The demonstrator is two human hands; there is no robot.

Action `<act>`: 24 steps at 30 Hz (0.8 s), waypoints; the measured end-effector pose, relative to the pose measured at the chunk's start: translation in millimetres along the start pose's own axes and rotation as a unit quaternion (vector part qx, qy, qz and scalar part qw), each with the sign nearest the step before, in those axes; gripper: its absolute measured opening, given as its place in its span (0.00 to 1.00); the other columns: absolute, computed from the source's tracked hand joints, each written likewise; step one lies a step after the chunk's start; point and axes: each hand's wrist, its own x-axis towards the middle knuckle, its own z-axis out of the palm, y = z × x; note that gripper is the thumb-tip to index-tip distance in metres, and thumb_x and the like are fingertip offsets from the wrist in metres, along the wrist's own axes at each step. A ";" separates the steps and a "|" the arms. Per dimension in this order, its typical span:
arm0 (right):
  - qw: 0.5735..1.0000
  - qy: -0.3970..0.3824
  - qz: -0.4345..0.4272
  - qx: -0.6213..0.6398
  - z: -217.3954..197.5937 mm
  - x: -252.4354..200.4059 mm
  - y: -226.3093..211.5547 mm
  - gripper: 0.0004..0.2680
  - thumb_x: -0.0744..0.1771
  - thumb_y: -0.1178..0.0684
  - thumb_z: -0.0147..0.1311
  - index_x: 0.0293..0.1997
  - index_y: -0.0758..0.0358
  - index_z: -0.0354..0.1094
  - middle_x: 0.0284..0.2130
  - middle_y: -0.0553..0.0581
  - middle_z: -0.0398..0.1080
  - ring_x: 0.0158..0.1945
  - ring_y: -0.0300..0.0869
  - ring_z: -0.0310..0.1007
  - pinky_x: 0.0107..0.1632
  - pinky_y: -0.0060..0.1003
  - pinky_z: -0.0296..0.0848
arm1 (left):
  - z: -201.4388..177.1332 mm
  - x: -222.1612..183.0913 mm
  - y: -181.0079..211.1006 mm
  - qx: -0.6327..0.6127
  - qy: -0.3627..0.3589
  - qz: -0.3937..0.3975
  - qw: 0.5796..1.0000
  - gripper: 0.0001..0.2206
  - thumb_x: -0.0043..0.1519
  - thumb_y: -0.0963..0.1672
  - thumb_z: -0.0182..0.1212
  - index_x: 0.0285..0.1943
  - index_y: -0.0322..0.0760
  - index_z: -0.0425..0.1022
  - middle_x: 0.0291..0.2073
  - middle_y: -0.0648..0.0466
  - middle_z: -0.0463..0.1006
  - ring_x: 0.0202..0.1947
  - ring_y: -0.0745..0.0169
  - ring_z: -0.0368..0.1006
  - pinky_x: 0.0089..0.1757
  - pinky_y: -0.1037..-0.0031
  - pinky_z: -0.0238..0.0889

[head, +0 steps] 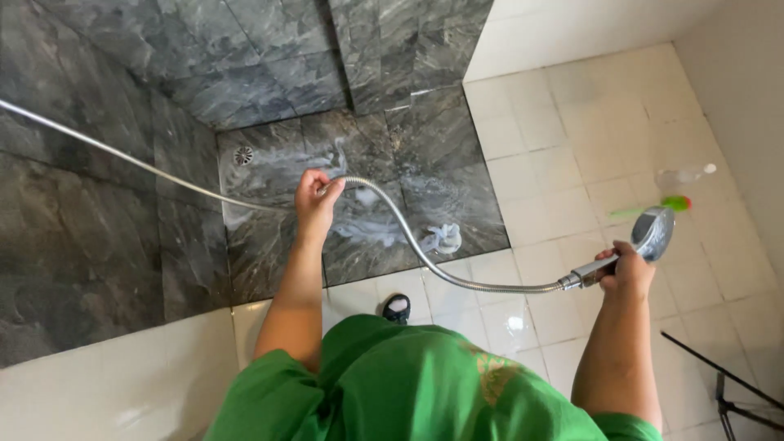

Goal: Cleaning the toilet bowl and tank with a brush and water.

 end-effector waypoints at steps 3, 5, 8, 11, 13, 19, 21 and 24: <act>1.000 -0.004 -0.015 -0.007 5.0 -3.6 13.8 0.05 0.66 0.65 0.53 0.40 0.71 0.59 0.25 0.58 0.64 0.25 0.43 0.68 0.30 0.42 0.75 | -23.9 -4.7 -0.9 0.030 -0.018 0.019 0.999 0.12 0.61 0.39 0.70 0.41 0.37 0.66 0.33 0.62 0.69 0.35 0.77 0.63 0.38 0.82 0.58; 0.999 -0.009 -0.032 0.015 15.7 -5.2 18.4 0.05 0.67 0.65 0.53 0.40 0.71 0.58 0.25 0.59 0.64 0.25 0.45 0.68 0.30 0.42 0.74 | -39.7 -10.8 7.7 0.074 -0.018 0.023 0.997 0.12 0.61 0.40 0.70 0.42 0.36 0.67 0.33 0.60 0.70 0.35 0.76 0.64 0.38 0.81 0.59; 0.999 -0.013 -0.038 0.002 43.6 -16.3 9.8 0.05 0.66 0.63 0.52 0.38 0.71 0.58 0.24 0.59 0.63 0.24 0.45 0.68 0.26 0.41 0.68 | -57.9 -21.7 18.1 0.148 -0.019 0.034 0.988 0.13 0.62 0.42 0.71 0.46 0.34 0.69 0.35 0.57 0.73 0.36 0.74 0.67 0.40 0.80 0.63; 0.999 -0.016 -0.045 0.009 61.2 -6.0 13.6 0.04 0.66 0.63 0.53 0.38 0.70 0.59 0.24 0.58 0.64 0.23 0.44 0.68 0.25 0.40 0.67 | -69.3 -32.5 25.1 0.184 -0.030 0.033 0.982 0.14 0.62 0.44 0.71 0.49 0.34 0.70 0.37 0.56 0.77 0.38 0.71 0.71 0.42 0.78 0.66; 0.997 -0.024 -0.063 0.049 72.7 0.4 11.4 0.05 0.66 0.65 0.54 0.38 0.71 0.60 0.24 0.57 0.64 0.24 0.43 0.68 0.27 0.40 0.72 | -68.6 -39.7 29.8 0.189 -0.035 0.027 0.981 0.15 0.62 0.44 0.70 0.50 0.34 0.70 0.38 0.56 0.78 0.38 0.70 0.73 0.43 0.77 0.67; 0.994 -0.082 -0.058 -0.037 95.7 19.0 -27.8 0.05 0.66 0.64 0.55 0.39 0.70 0.60 0.24 0.56 0.64 0.23 0.42 0.67 0.26 0.38 0.70 | -33.8 -57.9 51.9 0.370 -0.028 0.034 0.928 0.14 0.60 0.49 0.70 0.47 0.39 0.77 0.39 0.52 0.81 0.42 0.58 0.75 0.47 0.67 0.67; 0.988 -0.068 -0.116 -0.074 98.6 42.4 -46.8 0.08 0.68 0.61 0.57 0.40 0.70 0.57 0.25 0.58 0.63 0.22 0.45 0.66 0.25 0.42 0.69 | -8.9 -66.7 56.6 0.469 -0.025 0.106 0.877 0.13 0.60 0.50 0.69 0.47 0.43 0.79 0.42 0.51 0.82 0.48 0.50 0.74 0.57 0.57 0.59; 0.995 -0.065 -0.043 -0.056 106.5 78.5 -97.4 0.10 0.68 0.49 0.60 0.45 0.62 0.62 0.24 0.54 0.62 0.22 0.41 0.64 0.27 0.39 0.69 | 45.5 -77.0 63.3 0.530 -0.008 0.139 0.837 0.11 0.61 0.50 0.69 0.48 0.46 0.79 0.45 0.54 0.82 0.53 0.49 0.72 0.64 0.48 0.47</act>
